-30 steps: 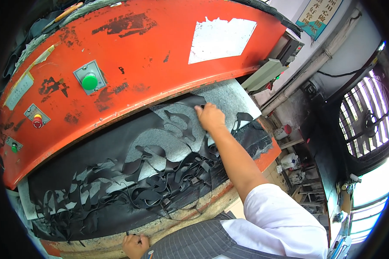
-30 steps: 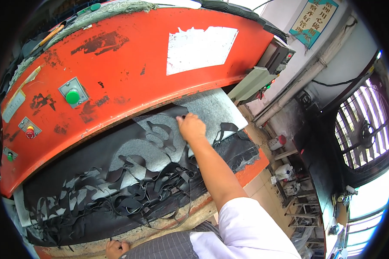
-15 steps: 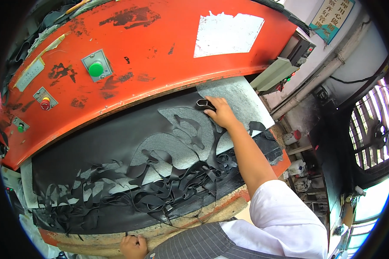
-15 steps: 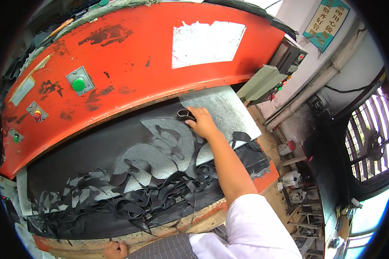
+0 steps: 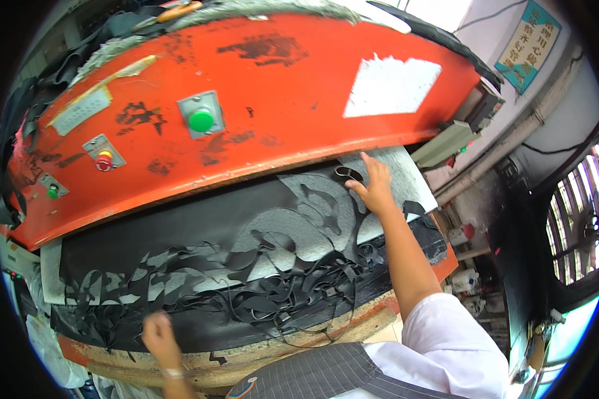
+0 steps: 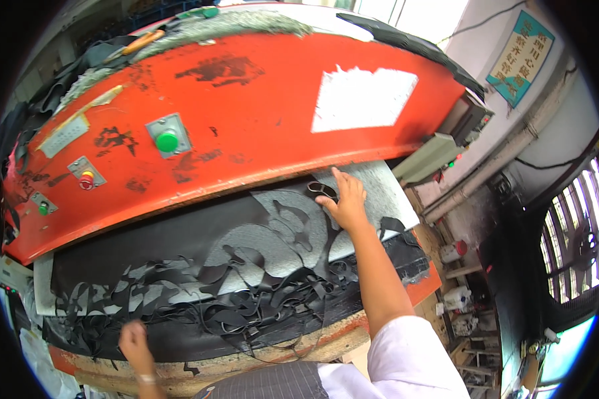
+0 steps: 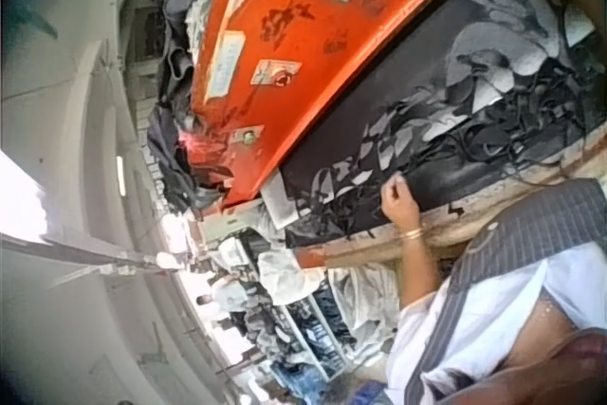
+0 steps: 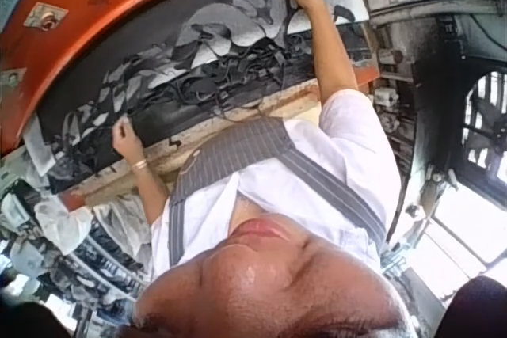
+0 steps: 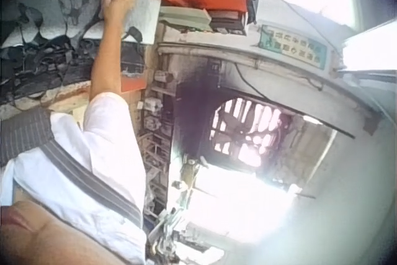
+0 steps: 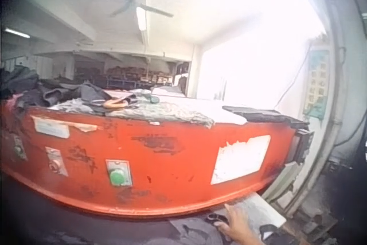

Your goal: Cutting out black leather or synthetic material components using a hydraulic press and metal die molds.

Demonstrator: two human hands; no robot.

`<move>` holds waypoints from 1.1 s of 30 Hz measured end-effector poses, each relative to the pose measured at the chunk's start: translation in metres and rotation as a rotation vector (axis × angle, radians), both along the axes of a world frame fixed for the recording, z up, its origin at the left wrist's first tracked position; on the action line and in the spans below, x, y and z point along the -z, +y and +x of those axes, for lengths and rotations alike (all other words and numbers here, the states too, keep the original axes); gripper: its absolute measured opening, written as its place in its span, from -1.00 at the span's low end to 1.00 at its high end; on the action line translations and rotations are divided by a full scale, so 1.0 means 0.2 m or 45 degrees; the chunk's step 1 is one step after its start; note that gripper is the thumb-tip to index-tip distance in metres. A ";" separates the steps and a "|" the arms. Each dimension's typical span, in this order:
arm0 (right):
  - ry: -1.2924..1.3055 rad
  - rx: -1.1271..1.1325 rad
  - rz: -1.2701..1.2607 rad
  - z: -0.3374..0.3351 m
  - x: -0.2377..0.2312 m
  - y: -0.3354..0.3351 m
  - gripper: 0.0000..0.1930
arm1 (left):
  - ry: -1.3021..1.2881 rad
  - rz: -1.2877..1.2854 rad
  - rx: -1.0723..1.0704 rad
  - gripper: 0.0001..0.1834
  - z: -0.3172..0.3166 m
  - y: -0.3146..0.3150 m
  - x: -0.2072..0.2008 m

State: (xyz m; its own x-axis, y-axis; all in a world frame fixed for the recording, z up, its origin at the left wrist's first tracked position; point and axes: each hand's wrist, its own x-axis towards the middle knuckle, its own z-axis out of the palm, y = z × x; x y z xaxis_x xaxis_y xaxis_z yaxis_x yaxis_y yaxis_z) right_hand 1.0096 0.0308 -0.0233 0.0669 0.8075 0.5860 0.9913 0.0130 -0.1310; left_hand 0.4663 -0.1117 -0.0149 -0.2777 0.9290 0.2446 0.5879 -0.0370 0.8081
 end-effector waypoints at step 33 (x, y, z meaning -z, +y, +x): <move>0.597 -0.067 -0.323 -0.74 -0.03 -0.37 -0.65 | 0.450 -0.032 0.602 -0.84 0.42 -0.72 0.14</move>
